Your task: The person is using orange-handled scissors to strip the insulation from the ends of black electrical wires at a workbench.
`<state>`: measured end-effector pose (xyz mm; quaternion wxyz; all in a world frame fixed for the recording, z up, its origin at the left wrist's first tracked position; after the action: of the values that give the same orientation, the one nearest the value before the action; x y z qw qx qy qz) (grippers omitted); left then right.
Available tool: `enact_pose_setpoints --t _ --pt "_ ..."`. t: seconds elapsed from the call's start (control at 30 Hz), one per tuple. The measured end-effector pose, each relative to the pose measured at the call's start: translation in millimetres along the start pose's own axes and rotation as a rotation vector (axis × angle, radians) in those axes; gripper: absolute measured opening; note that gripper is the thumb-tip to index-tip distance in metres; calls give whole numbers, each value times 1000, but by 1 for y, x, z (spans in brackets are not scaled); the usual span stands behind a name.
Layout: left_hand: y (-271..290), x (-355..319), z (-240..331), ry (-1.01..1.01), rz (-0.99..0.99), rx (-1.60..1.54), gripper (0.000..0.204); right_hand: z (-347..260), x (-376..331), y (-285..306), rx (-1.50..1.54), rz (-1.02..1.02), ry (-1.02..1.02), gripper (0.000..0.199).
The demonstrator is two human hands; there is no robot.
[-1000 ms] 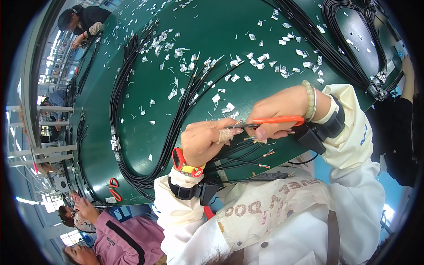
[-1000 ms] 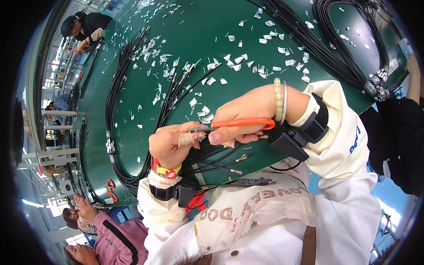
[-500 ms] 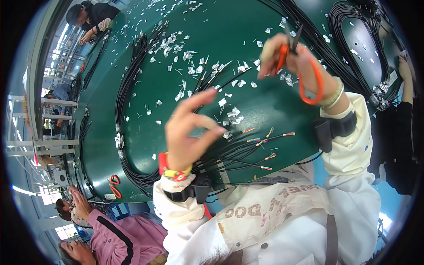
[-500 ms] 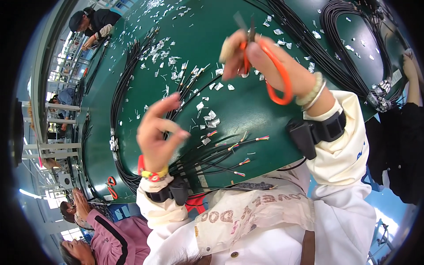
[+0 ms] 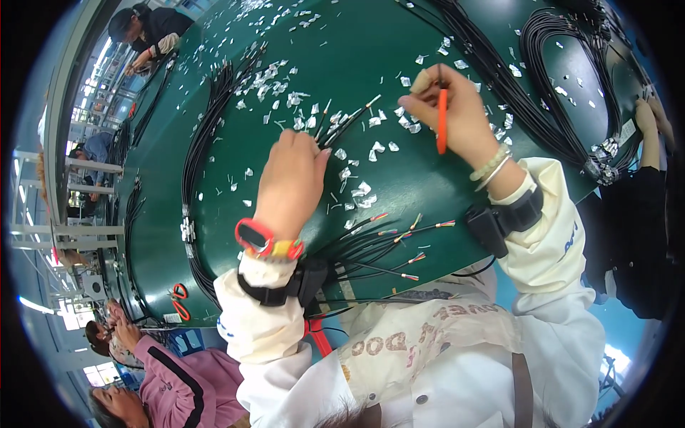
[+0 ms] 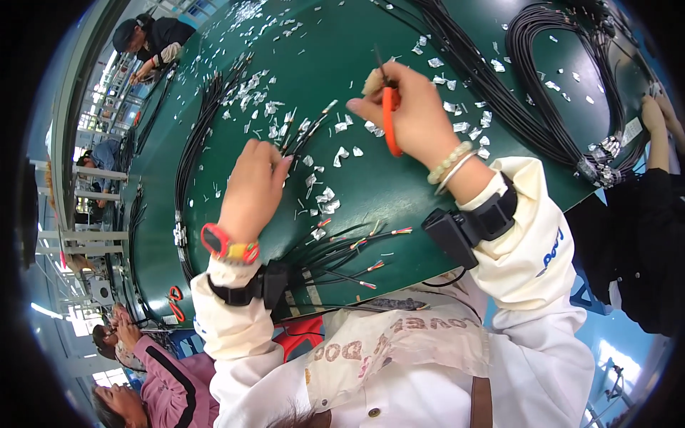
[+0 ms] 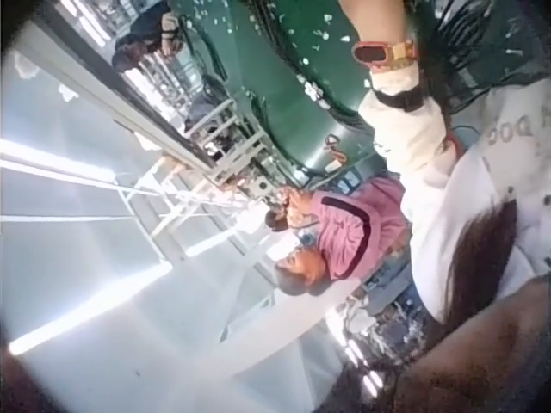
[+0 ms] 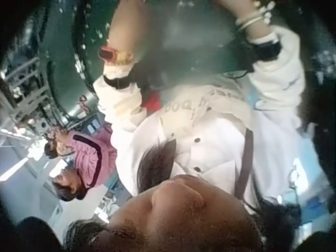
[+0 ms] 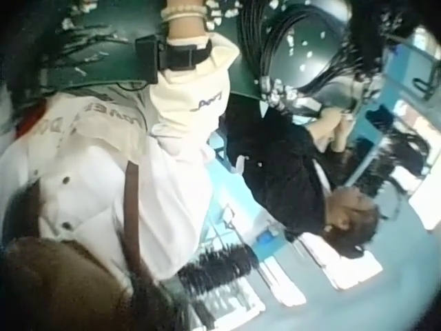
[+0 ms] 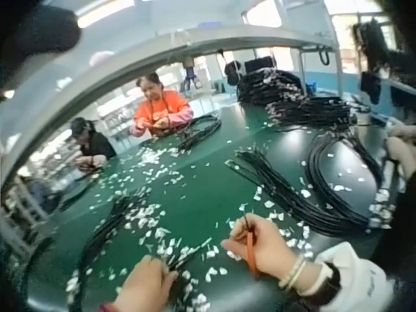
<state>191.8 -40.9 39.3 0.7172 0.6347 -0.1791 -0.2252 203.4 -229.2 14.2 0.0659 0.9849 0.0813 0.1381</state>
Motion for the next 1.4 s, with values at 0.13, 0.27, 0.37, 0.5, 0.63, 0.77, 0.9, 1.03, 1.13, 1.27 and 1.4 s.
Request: enact_pose_setpoints --t 0.13,0.27,0.37,0.5,0.63,0.77,0.9,1.03,1.13,1.27,1.4 --pt "13 -7 13 10 -40 -461 16 -4 1 -21 241 -44 -41 22" --pt "16 0 45 -112 53 -642 14 -12 -6 -24 448 15 44 25" --pt "24 0 55 -193 145 -625 13 -26 -7 -22 402 -51 102 26" --pt "-28 -4 43 23 -290 -1445 10 -37 -9 -31 373 -173 196 27" --pt "-43 -14 69 -92 -638 -2106 10 -43 -10 -37 416 -220 196 28" --pt "-32 -5 36 86 -154 -1543 10 -35 -9 -29 448 -101 136 29" --pt "31 -29 62 -344 482 -276 16 -34 -13 -24 423 -53 40 31" --pt "34 -29 59 -355 451 -468 17 -44 -15 -29 351 -117 191 32" --pt "-24 -12 43 2 -169 -1513 12 -54 -20 -28 283 -167 349 31" --pt "-33 -8 52 -154 -407 -1805 18 -63 -23 -29 233 -179 458 28" --pt "-22 -4 40 -82 -170 -1629 18 -57 -20 -27 297 -124 380 27"
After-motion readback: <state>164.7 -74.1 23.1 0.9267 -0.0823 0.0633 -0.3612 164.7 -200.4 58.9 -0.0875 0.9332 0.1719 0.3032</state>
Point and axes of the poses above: each hand's wrist, its own x-axis towards the middle knuckle, its own y-axis out of the back of the hand, z = x × y, the point moved 10 cm from there along x, towards the middle knuckle, and after that the axes turned 14 degrees about -z, right-handed, at the moved point
